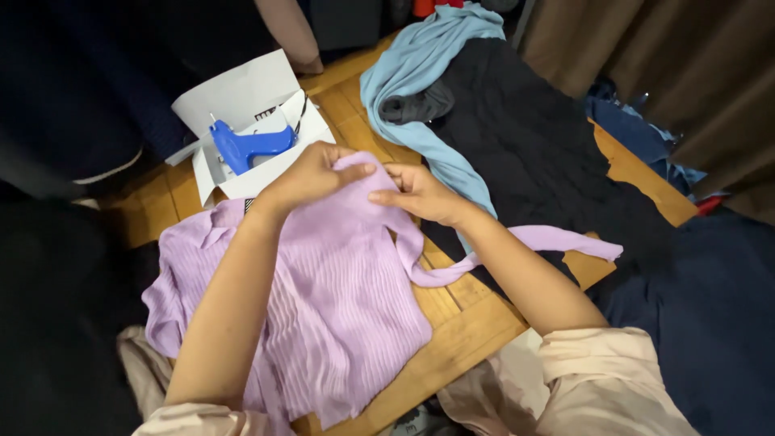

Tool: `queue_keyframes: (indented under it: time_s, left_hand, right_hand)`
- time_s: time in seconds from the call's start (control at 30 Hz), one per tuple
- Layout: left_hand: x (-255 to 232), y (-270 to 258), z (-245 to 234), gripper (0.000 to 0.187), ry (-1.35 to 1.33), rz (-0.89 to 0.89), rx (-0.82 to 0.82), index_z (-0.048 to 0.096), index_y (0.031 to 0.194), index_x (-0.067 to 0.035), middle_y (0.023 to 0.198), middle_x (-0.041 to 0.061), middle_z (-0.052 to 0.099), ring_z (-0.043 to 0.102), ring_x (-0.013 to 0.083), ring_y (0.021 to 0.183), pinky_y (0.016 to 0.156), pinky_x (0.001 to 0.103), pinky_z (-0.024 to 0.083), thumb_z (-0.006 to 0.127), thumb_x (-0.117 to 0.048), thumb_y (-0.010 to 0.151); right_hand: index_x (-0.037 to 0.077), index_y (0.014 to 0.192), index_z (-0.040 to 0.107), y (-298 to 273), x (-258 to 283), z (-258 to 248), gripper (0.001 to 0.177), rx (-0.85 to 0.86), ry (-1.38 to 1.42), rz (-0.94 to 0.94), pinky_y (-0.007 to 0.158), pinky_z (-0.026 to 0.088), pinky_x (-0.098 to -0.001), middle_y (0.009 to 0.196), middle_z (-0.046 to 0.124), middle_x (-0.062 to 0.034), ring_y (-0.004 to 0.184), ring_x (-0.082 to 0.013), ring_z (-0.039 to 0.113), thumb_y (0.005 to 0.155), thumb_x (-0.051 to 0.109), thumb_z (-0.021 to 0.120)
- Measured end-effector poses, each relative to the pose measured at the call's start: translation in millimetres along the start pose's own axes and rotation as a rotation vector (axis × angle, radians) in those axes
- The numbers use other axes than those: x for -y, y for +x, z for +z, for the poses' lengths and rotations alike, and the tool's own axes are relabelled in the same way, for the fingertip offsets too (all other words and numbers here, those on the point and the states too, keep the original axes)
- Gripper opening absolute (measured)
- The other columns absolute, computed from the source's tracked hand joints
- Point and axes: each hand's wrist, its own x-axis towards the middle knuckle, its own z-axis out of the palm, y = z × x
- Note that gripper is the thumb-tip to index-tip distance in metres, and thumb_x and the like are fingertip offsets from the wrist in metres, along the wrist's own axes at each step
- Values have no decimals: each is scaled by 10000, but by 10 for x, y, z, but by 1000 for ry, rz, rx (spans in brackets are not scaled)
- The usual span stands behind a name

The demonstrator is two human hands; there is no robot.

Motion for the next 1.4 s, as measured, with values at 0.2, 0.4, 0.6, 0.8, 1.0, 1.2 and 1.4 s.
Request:
queue_keyframes:
  time_s: [0.2, 0.4, 0.6, 0.8, 1.0, 1.2, 1.4]
  left_hand:
    - [578, 8, -296, 112, 239, 96, -281, 813, 932, -184, 713, 24, 713, 630, 155, 682, 698, 320, 510, 750, -275, 947]
    - [820, 91, -506, 59, 209, 145, -440, 811, 989, -243, 714, -49, 693, 555, 41, 691, 668, 234, 458, 792, -297, 976]
    - [551, -42, -543, 213, 270, 31, -515, 795, 1030, -174, 838, -126, 644, 531, 32, 797, 690, 245, 422, 662, -340, 1020]
    - [814, 162, -504, 344, 387, 15, -498, 633, 747, -166, 641, -91, 421, 383, 76, 663, 619, 291, 334, 665, -344, 1039]
    - [873, 476, -239, 320, 485, -97, -441, 779, 968, -175, 812, 77, 713, 646, 257, 823, 768, 381, 451, 640, -462, 996]
    - [1231, 880, 74, 368, 738, -109, -382, 768, 1120, -173, 1042, 218, 743, 660, 473, 1008, 823, 550, 509, 561, -447, 987]
    - [1306, 812, 142, 459, 599, 110, -295, 674, 1278, -96, 1351, 134, 636, 612, 340, 1215, 1039, 436, 444, 593, -273, 862]
  right_hand:
    - [78, 1054, 763, -337, 371, -294, 216, -75, -310, 9, 641, 543, -216, 849, 739, 0, 762, -64, 638, 872, 161, 844]
    - [85, 1043, 787, -1230, 805, -853, 239, -186, -691, 125, 792, 503, -371, 896, 749, -80, 849, -184, 603, 821, 159, 835]
    - [92, 996, 811, -2056, 1419, -1324, 156, -352, -971, 413, 640, 462, -270, 821, 761, -5, 724, -95, 625, 915, 221, 781]
    - [15, 1267, 664, -2902, 1269, -2080, 370, -635, -633, 394, 820, 538, -336, 985, 721, -174, 883, -236, 682, 922, -116, 653]
    - [-6, 959, 814, -3697, 1238, -2641, 264, -602, -752, 403, 641, 369, -238, 1056, 782, -96, 823, -160, 589, 1068, 135, 620]
    - [-74, 791, 802, -3898, 1102, -2720, 529, -914, -776, 757, 399, 173, -300, 487, 421, -97, 419, -162, 294, 961, 425, 759]
    - [-20, 1014, 821, -3005, 1666, -1859, 314, -737, -815, 570, 515, 351, -301, 731, 741, -152, 514, -171, 411, 1057, 258, 681]
